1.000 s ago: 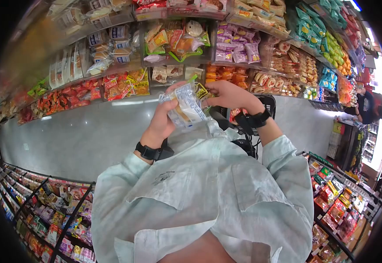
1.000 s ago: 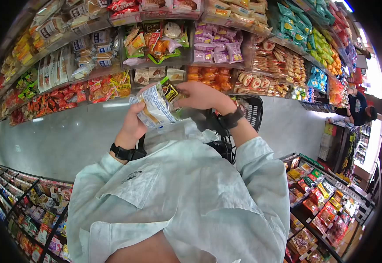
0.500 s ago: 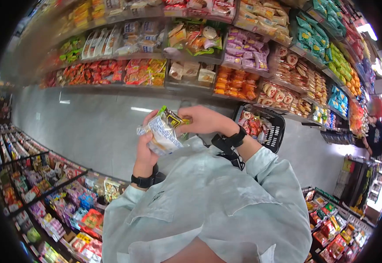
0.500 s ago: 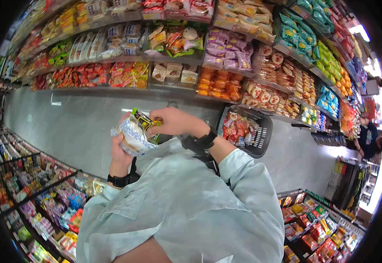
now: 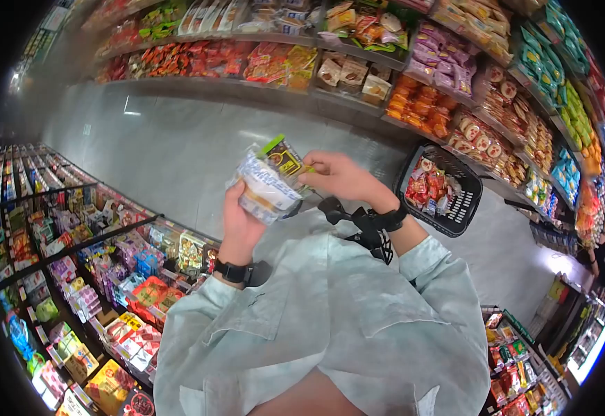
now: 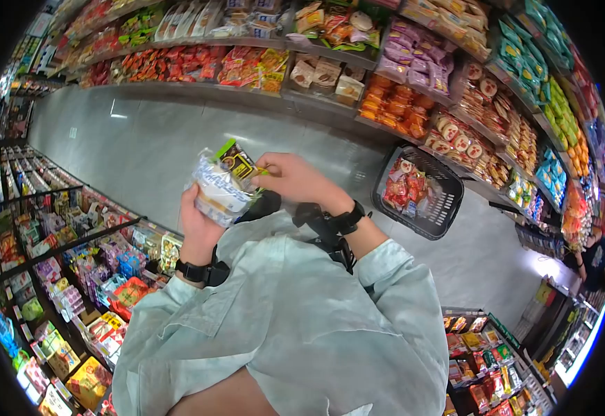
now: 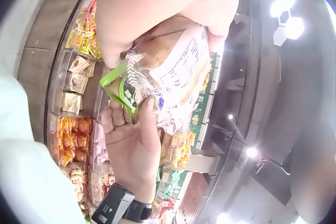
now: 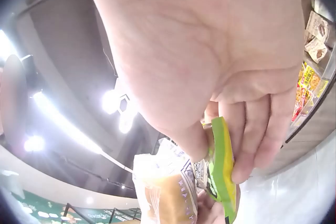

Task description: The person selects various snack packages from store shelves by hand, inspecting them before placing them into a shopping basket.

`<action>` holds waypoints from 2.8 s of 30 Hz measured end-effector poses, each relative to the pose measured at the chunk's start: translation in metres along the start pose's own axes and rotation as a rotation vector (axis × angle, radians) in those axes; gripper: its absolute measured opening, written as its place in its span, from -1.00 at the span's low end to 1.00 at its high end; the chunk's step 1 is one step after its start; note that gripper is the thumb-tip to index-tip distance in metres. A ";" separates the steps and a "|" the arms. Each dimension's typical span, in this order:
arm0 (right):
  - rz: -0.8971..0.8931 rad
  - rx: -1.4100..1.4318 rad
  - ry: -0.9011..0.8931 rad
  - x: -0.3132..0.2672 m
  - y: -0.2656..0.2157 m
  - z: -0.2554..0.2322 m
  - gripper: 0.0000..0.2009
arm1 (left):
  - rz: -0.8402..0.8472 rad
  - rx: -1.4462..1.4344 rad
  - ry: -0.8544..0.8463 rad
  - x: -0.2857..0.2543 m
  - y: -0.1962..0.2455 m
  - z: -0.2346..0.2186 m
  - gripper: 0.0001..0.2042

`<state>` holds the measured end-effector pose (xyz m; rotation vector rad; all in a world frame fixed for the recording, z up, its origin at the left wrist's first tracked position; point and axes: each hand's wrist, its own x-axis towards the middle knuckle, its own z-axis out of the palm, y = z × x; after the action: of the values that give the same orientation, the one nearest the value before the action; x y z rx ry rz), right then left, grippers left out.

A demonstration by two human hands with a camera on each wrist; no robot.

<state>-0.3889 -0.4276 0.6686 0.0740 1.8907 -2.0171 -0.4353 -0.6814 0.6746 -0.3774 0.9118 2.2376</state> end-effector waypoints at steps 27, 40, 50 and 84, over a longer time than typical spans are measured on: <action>0.165 -0.327 -0.247 0.229 -0.098 0.232 -0.10 | 0.125 -0.085 -0.076 -0.003 0.197 -0.212 -0.45; 0.052 -0.533 -0.525 0.318 -0.111 0.223 -0.38 | 0.381 -0.237 0.109 -0.018 0.208 -0.222 -0.47; 0.082 -0.403 -0.190 0.407 -0.103 0.061 -0.30 | 0.325 -0.289 0.198 0.092 0.220 -0.214 -0.68; 0.107 -0.777 0.300 0.533 -0.044 -0.254 -0.50 | -0.030 -0.079 0.124 0.367 0.305 0.003 -0.66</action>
<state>-0.9511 -0.3033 0.5325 0.2708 2.6571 -1.1313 -0.9119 -0.6602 0.6513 -0.5681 0.8768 2.2477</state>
